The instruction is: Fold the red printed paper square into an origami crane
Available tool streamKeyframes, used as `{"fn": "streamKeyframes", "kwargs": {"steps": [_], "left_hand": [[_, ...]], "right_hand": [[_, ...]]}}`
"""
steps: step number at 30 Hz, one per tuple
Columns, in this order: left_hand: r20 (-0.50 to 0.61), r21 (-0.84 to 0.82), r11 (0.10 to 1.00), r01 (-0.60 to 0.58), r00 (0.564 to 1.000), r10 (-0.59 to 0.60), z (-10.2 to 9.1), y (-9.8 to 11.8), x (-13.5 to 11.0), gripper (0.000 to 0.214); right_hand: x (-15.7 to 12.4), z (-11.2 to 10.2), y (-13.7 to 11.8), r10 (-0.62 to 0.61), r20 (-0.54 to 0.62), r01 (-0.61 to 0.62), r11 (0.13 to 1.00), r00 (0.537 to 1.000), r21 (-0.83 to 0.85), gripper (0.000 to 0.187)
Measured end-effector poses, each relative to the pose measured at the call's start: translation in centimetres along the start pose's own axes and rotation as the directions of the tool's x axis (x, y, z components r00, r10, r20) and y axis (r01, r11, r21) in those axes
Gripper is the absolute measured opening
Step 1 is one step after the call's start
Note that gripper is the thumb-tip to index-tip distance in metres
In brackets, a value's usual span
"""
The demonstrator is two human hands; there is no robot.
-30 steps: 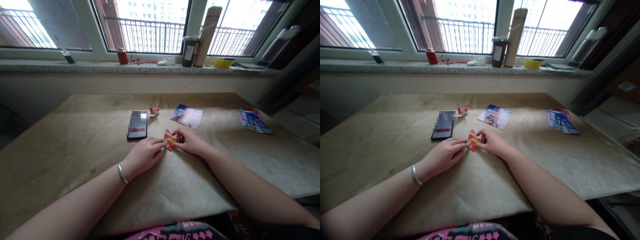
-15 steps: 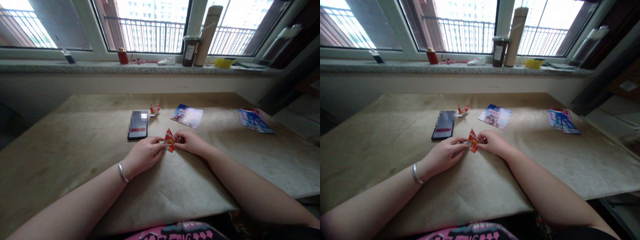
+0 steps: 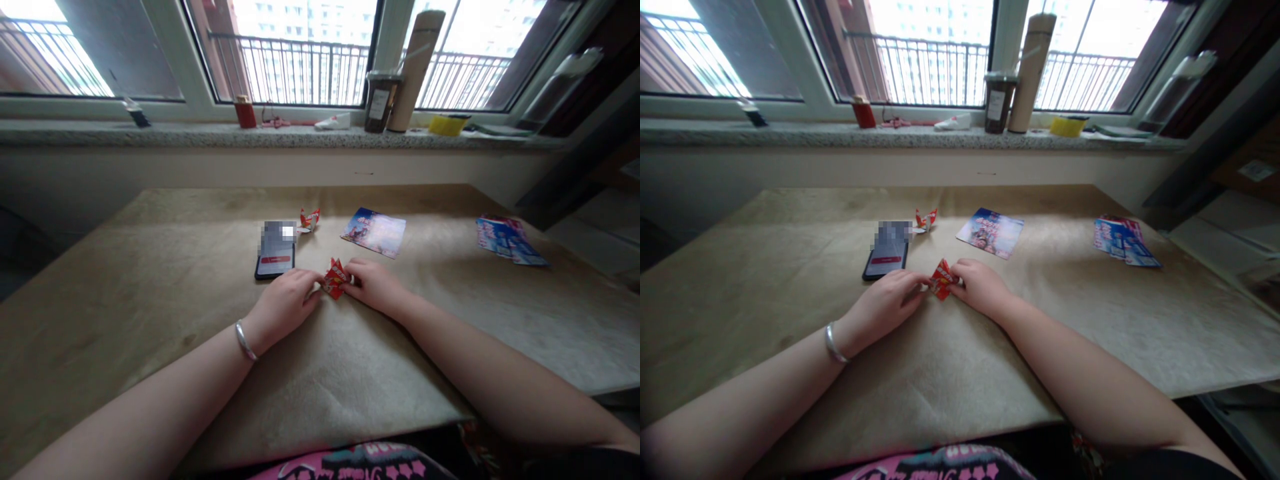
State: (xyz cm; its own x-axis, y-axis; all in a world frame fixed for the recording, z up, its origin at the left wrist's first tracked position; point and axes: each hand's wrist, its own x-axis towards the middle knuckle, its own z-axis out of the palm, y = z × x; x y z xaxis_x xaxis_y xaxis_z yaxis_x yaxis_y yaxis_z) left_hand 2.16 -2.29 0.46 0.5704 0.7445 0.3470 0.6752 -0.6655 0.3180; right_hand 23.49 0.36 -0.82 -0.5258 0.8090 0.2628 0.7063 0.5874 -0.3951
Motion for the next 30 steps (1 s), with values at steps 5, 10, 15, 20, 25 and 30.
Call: {"fn": "streamKeyframes", "kwargs": {"steps": [5,10,15,20,25,30], "left_hand": [[-0.012,-0.069,0.996,0.054,0.998,-0.055,0.3,-0.5,-0.1,0.023],[0.076,0.032,0.999,-0.023,0.997,0.02,0.5,-0.9,0.1,0.015],[0.067,0.088,0.995,-0.05,0.997,0.044,0.5,-1.0,0.4,0.015],[0.056,0.123,0.99,-0.064,0.997,0.057,0.3,-1.0,0.6,0.017],[0.069,0.136,0.984,-0.111,0.992,0.102,0.1,-0.9,0.6,0.021],[0.103,0.17,0.976,-0.138,0.987,0.122,0.0,-1.0,0.4,0.024]], "right_hand": [[-0.1,0.0,-0.3,-0.076,0.04,0.077,0.997,0.996,-0.025,0.009],[-0.3,0.0,-0.9,-0.093,0.046,0.097,0.991,0.995,-0.095,0.012],[-0.2,0.0,-1.1,-0.095,0.015,0.096,0.979,0.995,-0.182,0.014],[-0.1,0.0,-1.2,-0.134,0.004,0.131,0.963,0.991,-0.235,0.017],[-0.3,0.1,-1.0,-0.156,-0.002,0.151,0.958,0.988,-0.243,0.019],[-0.4,-0.3,-0.9,-0.212,0.024,0.212,0.958,0.977,-0.192,0.022]]}}
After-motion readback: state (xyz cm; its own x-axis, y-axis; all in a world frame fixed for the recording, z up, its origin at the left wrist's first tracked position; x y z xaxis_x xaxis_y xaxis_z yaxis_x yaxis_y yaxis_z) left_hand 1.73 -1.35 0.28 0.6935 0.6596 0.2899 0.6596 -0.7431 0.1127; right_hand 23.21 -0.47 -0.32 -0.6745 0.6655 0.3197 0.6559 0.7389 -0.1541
